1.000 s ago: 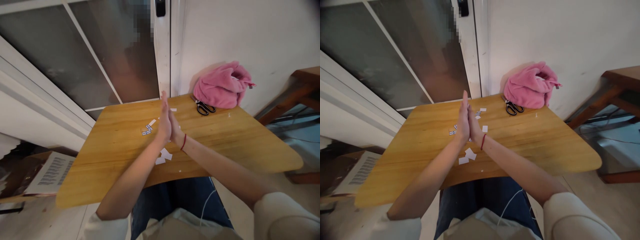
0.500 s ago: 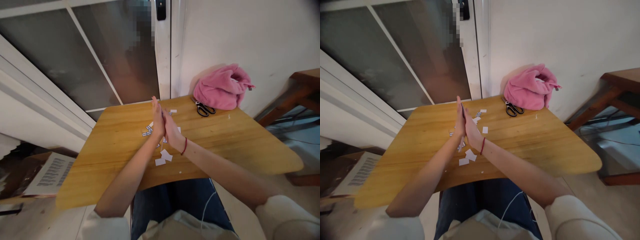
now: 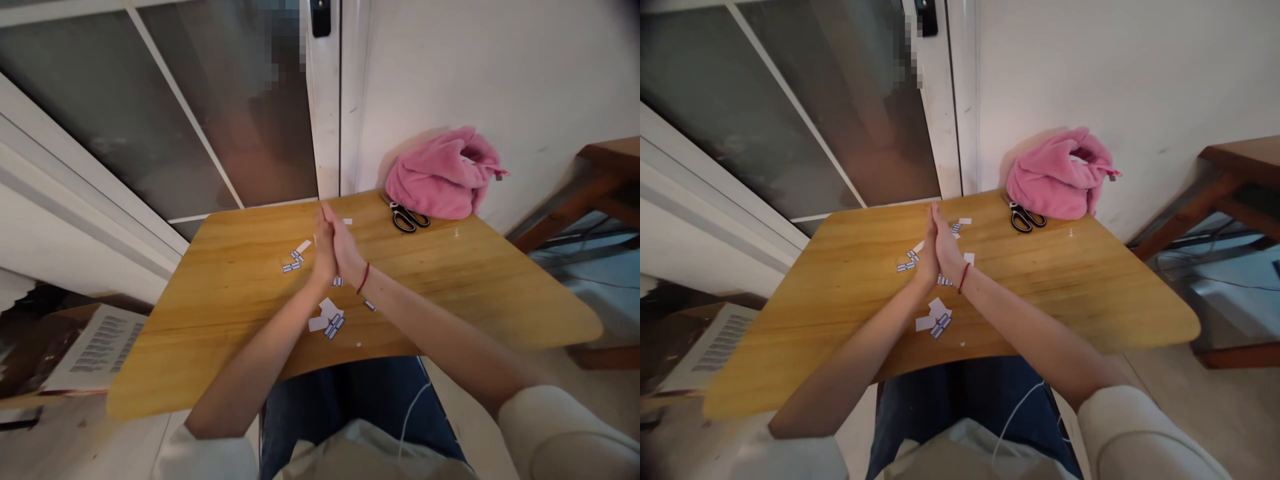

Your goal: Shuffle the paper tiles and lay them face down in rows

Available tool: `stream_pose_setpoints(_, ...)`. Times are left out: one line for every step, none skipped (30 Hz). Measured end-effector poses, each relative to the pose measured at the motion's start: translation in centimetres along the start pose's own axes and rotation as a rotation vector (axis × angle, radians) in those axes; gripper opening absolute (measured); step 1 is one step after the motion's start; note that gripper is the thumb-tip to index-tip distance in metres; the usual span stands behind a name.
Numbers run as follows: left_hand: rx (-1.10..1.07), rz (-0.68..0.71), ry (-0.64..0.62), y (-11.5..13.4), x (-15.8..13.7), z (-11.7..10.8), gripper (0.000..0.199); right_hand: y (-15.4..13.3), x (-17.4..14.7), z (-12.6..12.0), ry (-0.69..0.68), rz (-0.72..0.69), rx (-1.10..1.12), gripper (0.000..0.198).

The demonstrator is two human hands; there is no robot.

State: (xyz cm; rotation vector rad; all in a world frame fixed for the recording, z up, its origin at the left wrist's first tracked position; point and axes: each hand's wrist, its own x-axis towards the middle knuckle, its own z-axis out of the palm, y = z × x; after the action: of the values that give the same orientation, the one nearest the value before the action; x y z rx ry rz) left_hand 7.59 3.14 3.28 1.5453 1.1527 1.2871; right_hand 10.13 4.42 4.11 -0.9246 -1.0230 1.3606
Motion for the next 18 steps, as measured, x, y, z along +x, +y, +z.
stream_pose_setpoints(-0.036,0.000,0.013,0.0,-0.3,0.1,0.058,-0.2,0.3,-0.3,-0.054,0.045,-0.074,0.054)
stream_pose_setpoints(-0.066,-0.003,0.010,0.0,-0.4,0.2,0.058,-0.3,0.4,-0.5,-0.105,0.091,-0.138,0.056)
stream_pose_setpoints(-0.096,0.017,0.028,0.1,-0.3,0.0,0.059,-0.3,0.3,-0.5,-0.124,0.122,-0.161,0.058)
stream_pose_setpoints(-0.119,0.033,0.043,0.2,-0.1,-0.3,0.059,-0.2,0.1,-0.4,-0.103,0.122,-0.131,0.059)
stream_pose_setpoints(-0.132,0.049,0.060,0.3,0.2,-0.7,0.059,0.0,-0.2,-0.1,-0.066,0.114,-0.093,0.059)
stream_pose_setpoints(-0.134,0.061,0.077,0.3,0.5,-1.1,0.059,0.0,-0.5,0.2,-0.009,0.097,-0.022,0.057)
stream_pose_setpoints(-0.132,0.074,0.094,0.2,0.8,-1.4,0.059,0.0,-0.7,0.6,0.027,0.074,0.038,0.056)
stream_pose_setpoints(-0.129,0.090,0.101,0.0,0.9,-1.7,0.059,-0.1,-0.8,0.8,0.055,0.046,0.097,0.057)
stream_pose_setpoints(-0.125,0.107,0.095,-0.3,1.0,-1.7,0.059,-0.3,-0.7,0.9,0.070,0.011,0.156,0.057)
stream_pose_setpoints(-0.121,0.124,0.076,-0.6,0.8,-1.6,0.059,-0.6,-0.4,0.8,0.077,-0.017,0.191,0.056)
stream_pose_setpoints(-0.122,0.140,0.052,-0.8,0.7,-1.3,0.058,-0.8,-0.1,0.6,0.091,-0.039,0.217,0.054)
stream_pose_setpoints(-0.128,0.147,0.028,-1.0,0.4,-1.0,0.058,-0.9,0.2,0.3,0.105,-0.050,0.223,0.052)
stream_pose_setpoints(-0.141,0.135,0.012,-1.0,0.2,-0.7,0.057,-0.9,0.4,0.1,0.119,-0.049,0.213,0.049)
stream_pose_setpoints(-0.157,0.104,0.011,-1.0,0.2,-0.5,0.056,-0.7,0.4,-0.1,0.128,-0.045,0.199,0.048)
stream_pose_setpoints(-0.171,0.066,0.024,-0.9,0.2,-0.5,0.055,-0.3,0.3,-0.2,0.133,-0.037,0.187,0.047)
stream_pose_setpoints(-0.179,0.028,0.045,-0.8,0.3,-0.6,0.055,0.2,0.0,-0.2,0.130,-0.025,0.183,0.046)
stream_pose_setpoints(-0.180,-0.001,0.066,-0.8,0.4,-0.8,0.054,0.8,-0.4,0.0,0.119,-0.016,0.182,0.047)
stream_pose_setpoints(-0.176,-0.018,0.085,-0.8,0.6,-1.1,0.053,1.2,-0.7,0.2,0.107,-0.018,0.173,0.049)
